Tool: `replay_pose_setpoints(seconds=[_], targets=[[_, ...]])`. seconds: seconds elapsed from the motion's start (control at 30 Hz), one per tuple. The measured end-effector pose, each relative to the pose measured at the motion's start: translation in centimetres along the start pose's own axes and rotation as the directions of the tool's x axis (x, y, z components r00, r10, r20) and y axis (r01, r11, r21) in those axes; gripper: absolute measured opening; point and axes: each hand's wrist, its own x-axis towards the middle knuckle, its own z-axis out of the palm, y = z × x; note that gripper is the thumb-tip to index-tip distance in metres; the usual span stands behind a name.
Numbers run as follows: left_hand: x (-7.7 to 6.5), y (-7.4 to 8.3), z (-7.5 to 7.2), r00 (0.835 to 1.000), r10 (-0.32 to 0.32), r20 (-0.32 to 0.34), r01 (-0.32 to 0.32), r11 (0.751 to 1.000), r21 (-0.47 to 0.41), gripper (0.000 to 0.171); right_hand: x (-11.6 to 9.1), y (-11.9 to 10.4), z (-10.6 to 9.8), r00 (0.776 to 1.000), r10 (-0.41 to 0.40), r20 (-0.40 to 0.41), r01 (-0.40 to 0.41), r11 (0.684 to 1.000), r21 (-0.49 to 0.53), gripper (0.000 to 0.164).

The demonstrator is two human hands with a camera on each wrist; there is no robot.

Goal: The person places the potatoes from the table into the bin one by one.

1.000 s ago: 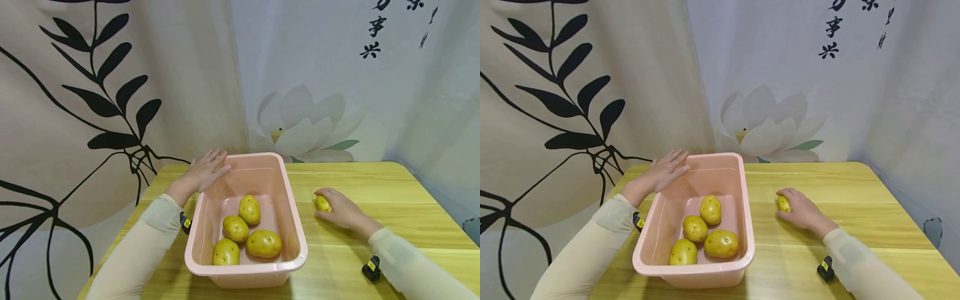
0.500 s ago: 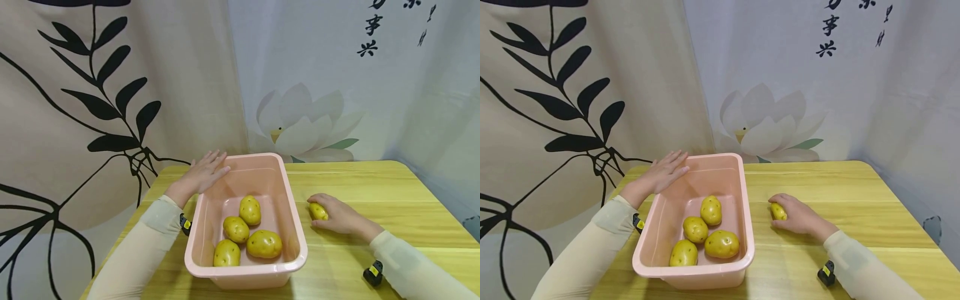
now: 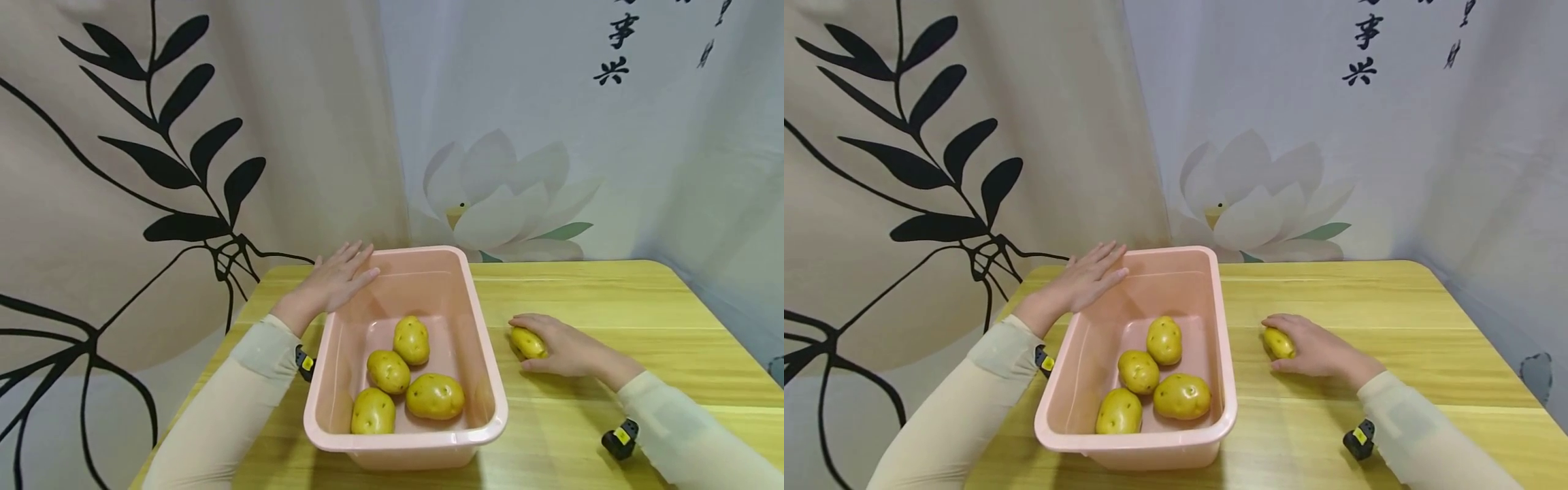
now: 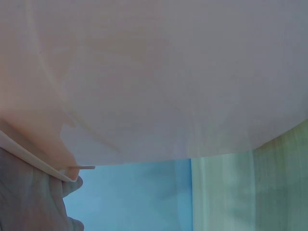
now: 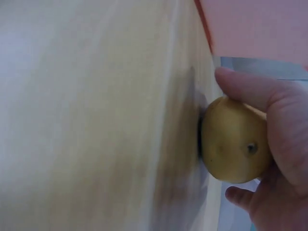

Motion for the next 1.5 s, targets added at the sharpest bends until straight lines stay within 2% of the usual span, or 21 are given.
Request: replay_pose_setpoints(seconds=[0.2, 0.43, 0.57, 0.7, 0.97, 1.2, 1.5], targets=[[0.1, 0.0, -0.1, 1.0, -0.002, 0.005, 0.002, 1.0, -0.003, 0.078, -0.4, -0.2, -0.9, 0.999, 0.035, 0.039, -0.035, 0.999, -0.001, 0.077], [0.1, 0.0, -0.2, 1.0, 0.006, 0.005, -0.006, 1.0, -0.01, 0.08, -0.4, -0.4, -1.2, 0.995, 0.08, 0.059, -0.076, 0.995, -0.062, 0.079], [0.1, -0.1, -0.1, 1.0, 0.009, 0.007, -0.009, 1.0, -0.009, 0.081, -0.1, -0.6, -0.9, 0.995, 0.094, 0.04, -0.09, 0.991, -0.095, 0.077], [0.0, -0.1, 0.0, 1.0, 0.008, 0.011, -0.008, 1.0, -0.006, 0.08, 0.2, -0.6, -0.3, 0.996, 0.091, -0.015, -0.092, 0.988, -0.128, 0.065], [0.1, -0.1, -0.2, 1.0, 0.01, 0.009, -0.01, 1.0, -0.008, 0.08, 0.8, 0.1, 0.4, 0.989, 0.116, -0.089, -0.126, 0.985, -0.115, 0.068], [0.0, -0.2, -0.2, 1.0, 0.007, 0.015, -0.007, 1.0, -0.012, 0.079, 1.3, 0.6, 0.3, 0.986, 0.151, -0.075, -0.158, 0.982, -0.106, 0.067], [0.1, -0.2, -0.2, 1.0, 0.004, 0.015, -0.004, 1.0, 0.0, 0.078, 1.6, 0.6, 0.1, 0.992, 0.107, -0.068, -0.115, 0.985, -0.129, 0.066]])
